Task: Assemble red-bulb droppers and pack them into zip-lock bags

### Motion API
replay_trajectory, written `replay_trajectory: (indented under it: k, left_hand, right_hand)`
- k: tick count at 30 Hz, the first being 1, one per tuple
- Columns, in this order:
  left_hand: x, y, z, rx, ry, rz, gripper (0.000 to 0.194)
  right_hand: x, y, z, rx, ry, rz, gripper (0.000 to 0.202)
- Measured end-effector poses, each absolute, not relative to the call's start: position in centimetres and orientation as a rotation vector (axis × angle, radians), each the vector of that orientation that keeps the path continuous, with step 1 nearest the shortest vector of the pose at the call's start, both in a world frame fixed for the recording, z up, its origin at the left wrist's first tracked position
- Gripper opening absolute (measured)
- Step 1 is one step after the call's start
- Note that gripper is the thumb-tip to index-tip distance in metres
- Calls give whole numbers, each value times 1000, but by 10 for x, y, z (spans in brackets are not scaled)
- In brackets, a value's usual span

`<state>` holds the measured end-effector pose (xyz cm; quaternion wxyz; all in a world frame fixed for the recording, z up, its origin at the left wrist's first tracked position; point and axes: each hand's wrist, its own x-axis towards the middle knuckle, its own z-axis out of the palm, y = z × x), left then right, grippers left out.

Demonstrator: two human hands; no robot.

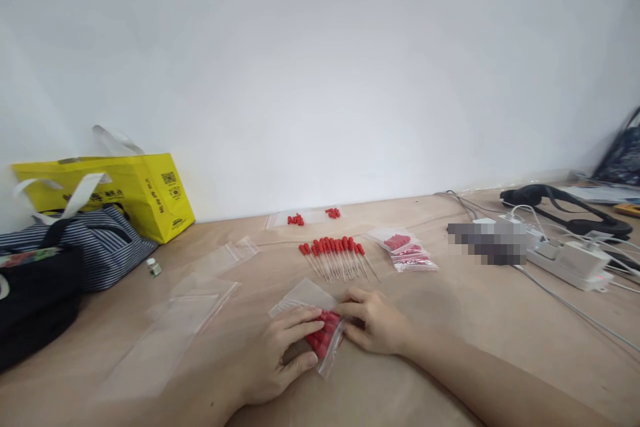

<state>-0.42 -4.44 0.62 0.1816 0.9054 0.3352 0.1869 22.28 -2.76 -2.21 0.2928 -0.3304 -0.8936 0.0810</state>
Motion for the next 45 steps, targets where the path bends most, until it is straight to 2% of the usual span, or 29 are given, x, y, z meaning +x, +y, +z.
replay_trajectory:
  k: [7, 10, 14, 21, 25, 29, 30, 34, 38, 45]
  left_hand:
    - [-6, -45, 7, 2588, 968, 490, 38]
    - [-8, -43, 5, 2634, 940, 504, 38]
    - [-17, -32, -2, 2704, 898, 522, 28]
    - [-34, -14, -10, 2744, 1208, 762, 28]
    - [-30, -27, 0, 2780, 1070, 834, 25]
    - [-27, -42, 8, 2924, 832, 798, 46]
    - [-27, -43, 8, 2978, 802, 828, 44]
    - [-32, -39, 3, 3253, 677, 1027, 18]
    - [-35, -31, 0, 3462, 667, 1055, 26]
    - [-41, -23, 1, 3531, 665, 1133, 28]
  right_hand:
    - [210, -27, -22, -914, -2456, -42, 28]
    - [218, -23, -18, -823, -2427, 210, 34]
    - [233, -19, -14, -738, -2338, 607, 43]
    - [218, -24, -20, -790, -2150, 761, 28]
    - [204, -29, -18, -689, -2192, 815, 38]
    - [198, -27, -22, -725, -2198, 660, 49]
    - [197, -25, -24, -757, -2173, 613, 48]
    - [194, -15, -34, -807, -2097, 464, 34]
    - [191, -5, -40, -734, -2120, 286, 20]
    - [194, 3, -40, -650, -2189, -72, 18]
